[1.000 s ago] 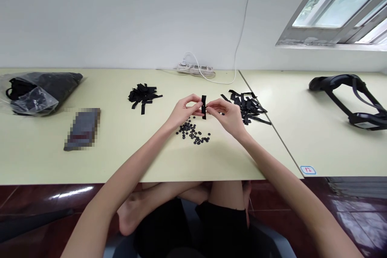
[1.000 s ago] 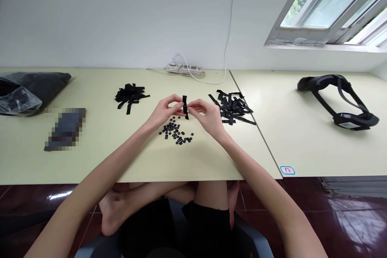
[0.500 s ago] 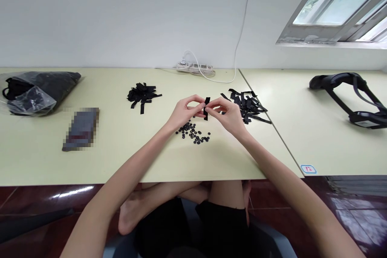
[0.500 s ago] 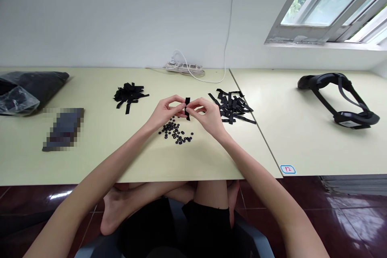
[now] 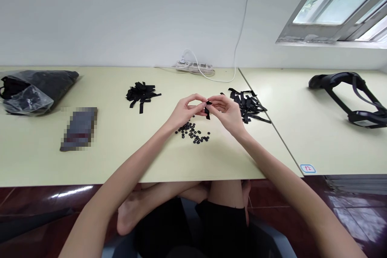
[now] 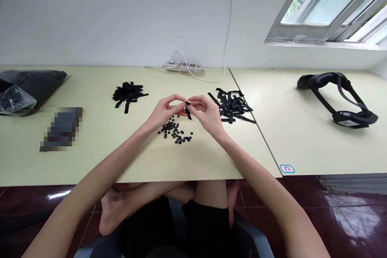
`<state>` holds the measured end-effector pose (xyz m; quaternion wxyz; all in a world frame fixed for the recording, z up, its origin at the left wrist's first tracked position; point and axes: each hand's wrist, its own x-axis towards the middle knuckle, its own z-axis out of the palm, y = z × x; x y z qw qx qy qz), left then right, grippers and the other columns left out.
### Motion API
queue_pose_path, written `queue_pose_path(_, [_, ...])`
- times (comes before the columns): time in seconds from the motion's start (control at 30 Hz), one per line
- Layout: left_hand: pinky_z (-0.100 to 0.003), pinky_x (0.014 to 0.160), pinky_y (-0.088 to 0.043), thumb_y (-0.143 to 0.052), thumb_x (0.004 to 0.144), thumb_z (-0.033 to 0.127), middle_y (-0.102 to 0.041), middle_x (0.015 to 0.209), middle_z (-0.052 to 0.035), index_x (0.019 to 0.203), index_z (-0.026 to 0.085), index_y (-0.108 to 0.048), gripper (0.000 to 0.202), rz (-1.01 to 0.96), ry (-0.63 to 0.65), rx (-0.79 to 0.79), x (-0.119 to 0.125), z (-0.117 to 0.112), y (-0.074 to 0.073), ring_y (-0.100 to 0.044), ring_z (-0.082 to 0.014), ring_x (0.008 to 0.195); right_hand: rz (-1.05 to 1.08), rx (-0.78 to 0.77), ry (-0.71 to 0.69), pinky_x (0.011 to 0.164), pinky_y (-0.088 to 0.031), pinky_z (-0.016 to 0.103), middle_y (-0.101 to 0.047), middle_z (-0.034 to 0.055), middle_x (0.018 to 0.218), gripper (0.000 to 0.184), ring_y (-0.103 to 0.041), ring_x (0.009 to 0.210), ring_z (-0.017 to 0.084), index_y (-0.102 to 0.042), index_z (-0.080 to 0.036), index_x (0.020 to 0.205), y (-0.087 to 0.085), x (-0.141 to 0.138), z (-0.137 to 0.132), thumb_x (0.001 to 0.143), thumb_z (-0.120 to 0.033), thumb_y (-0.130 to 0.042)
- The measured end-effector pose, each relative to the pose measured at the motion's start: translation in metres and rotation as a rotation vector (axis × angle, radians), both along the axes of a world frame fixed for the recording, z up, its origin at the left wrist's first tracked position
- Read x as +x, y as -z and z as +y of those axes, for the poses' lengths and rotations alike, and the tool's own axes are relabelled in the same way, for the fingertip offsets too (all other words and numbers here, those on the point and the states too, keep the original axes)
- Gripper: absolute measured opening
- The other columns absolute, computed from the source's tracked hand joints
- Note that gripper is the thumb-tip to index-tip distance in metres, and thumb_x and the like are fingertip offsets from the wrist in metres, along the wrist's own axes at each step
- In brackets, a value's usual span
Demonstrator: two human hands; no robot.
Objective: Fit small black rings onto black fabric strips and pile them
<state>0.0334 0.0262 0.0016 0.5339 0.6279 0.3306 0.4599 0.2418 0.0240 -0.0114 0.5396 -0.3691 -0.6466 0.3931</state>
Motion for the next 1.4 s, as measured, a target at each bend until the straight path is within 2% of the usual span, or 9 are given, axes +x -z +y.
queue_pose_path(0.13, [-0.037,0.093,-0.072,-0.087,0.096,0.055,-0.073,0.128,-0.0058,0.117,0.022,-0.073,0.042,-0.005,-0.028,0.067,0.001,0.002,0.002,-0.081,-0.0182,0.096,-0.045,0.042,0.036,0.099,-0.069,0.047,-0.084,0.0048,0.103,0.031,-0.081,0.095,0.025,-0.082,-0.027,0.102,-0.001,0.002,0.0,0.093,-0.056,-0.089])
queue_pose_path(0.37, [-0.023,0.074,-0.061,-0.077,0.104,0.044,-0.077,0.117,-0.0052,0.112,0.023,-0.075,0.023,0.19,-0.101,0.263,0.002,-0.003,0.0,-0.075,-0.0173,0.103,-0.057,0.143,0.04,0.094,-0.069,0.043,-0.082,0.0037,0.103,0.018,-0.079,0.094,0.023,-0.083,-0.027,0.101,-0.008,0.004,-0.002,0.099,-0.044,-0.085])
queue_pose_path(0.5, [-0.024,0.075,-0.06,-0.077,0.105,0.037,-0.079,0.111,-0.0034,0.111,0.024,-0.076,0.014,0.246,-0.182,0.455,0.002,-0.007,-0.003,-0.075,-0.0156,0.099,-0.128,0.303,0.089,0.09,-0.069,0.044,-0.082,0.0039,0.099,0.009,-0.078,0.093,0.024,-0.084,-0.028,0.101,-0.011,0.005,-0.006,0.103,-0.036,-0.078])
queue_pose_path(0.67, [-0.024,0.074,-0.062,-0.074,0.109,0.028,-0.079,0.105,-0.0035,0.113,0.024,-0.078,0.007,0.234,-0.219,0.713,0.001,-0.007,-0.003,-0.074,-0.0149,0.096,-0.218,0.567,0.161,0.085,-0.068,0.047,-0.085,0.0029,0.099,0.014,-0.08,0.092,0.026,-0.083,-0.032,0.1,-0.011,0.01,-0.007,0.107,-0.026,-0.073])
queue_pose_path(1.0, [-0.024,0.07,-0.061,-0.075,0.108,0.021,-0.078,0.104,-0.0046,0.107,0.024,-0.078,0.004,0.295,-0.32,0.938,-0.001,-0.006,-0.004,-0.071,-0.0167,0.099,-0.243,0.701,0.138,0.083,-0.068,0.046,-0.086,0.0028,0.103,0.017,-0.082,0.094,0.025,-0.082,-0.032,0.106,-0.012,0.01,-0.007,0.108,-0.018,-0.071])
queue_pose_path(1.1, [-0.024,0.071,-0.061,-0.072,0.109,0.022,-0.077,0.104,-0.0047,0.107,0.023,-0.077,0.005,0.35,-0.315,0.893,-0.002,-0.005,-0.003,-0.071,-0.0164,0.098,-0.25,0.615,0.12,0.086,-0.067,0.045,-0.084,0.0037,0.104,0.014,-0.079,0.095,0.024,-0.08,-0.031,0.104,-0.012,0.009,-0.005,0.107,-0.021,-0.07])
queue_pose_path(1.2, [-0.025,0.072,-0.06,-0.069,0.111,0.025,-0.075,0.106,-0.0042,0.108,0.024,-0.076,0.008,0.433,-0.311,0.819,-0.006,-0.002,0.0,-0.071,-0.0164,0.1,-0.268,0.335,0.032,0.086,-0.067,0.042,-0.083,0.0049,0.107,0.007,-0.079,0.095,0.023,-0.077,-0.028,0.109,-0.009,0.013,0.001,0.103,-0.03,-0.074])
queue_pose_path(1.3, [-0.025,0.073,-0.059,-0.067,0.111,0.027,-0.075,0.109,-0.0041,0.109,0.025,-0.076,0.01,0.536,-0.325,0.775,-0.009,0.003,0.006,-0.071,-0.017,0.102,-0.442,0.032,-0.13,0.085,-0.064,0.041,-0.084,0.0052,0.099,0.012,-0.078,0.089,0.023,-0.076,-0.025,0.102,-0.007,0.023,0.008,0.098,-0.036,-0.076])
queue_pose_path(1.4, [-0.027,0.07,-0.054,-0.066,0.111,0.027,-0.075,0.109,-0.0039,0.107,0.025,-0.077,0.012,0.619,-0.349,0.791,-0.012,0.006,0.01,-0.07,-0.0165,0.095,-0.664,-0.075,-0.35,0.084,-0.061,0.04,-0.085,0.0048,0.095,0.013,-0.078,0.086,0.023,-0.081,-0.024,0.093,-0.011,0.034,0.008,0.097,-0.035,-0.075])
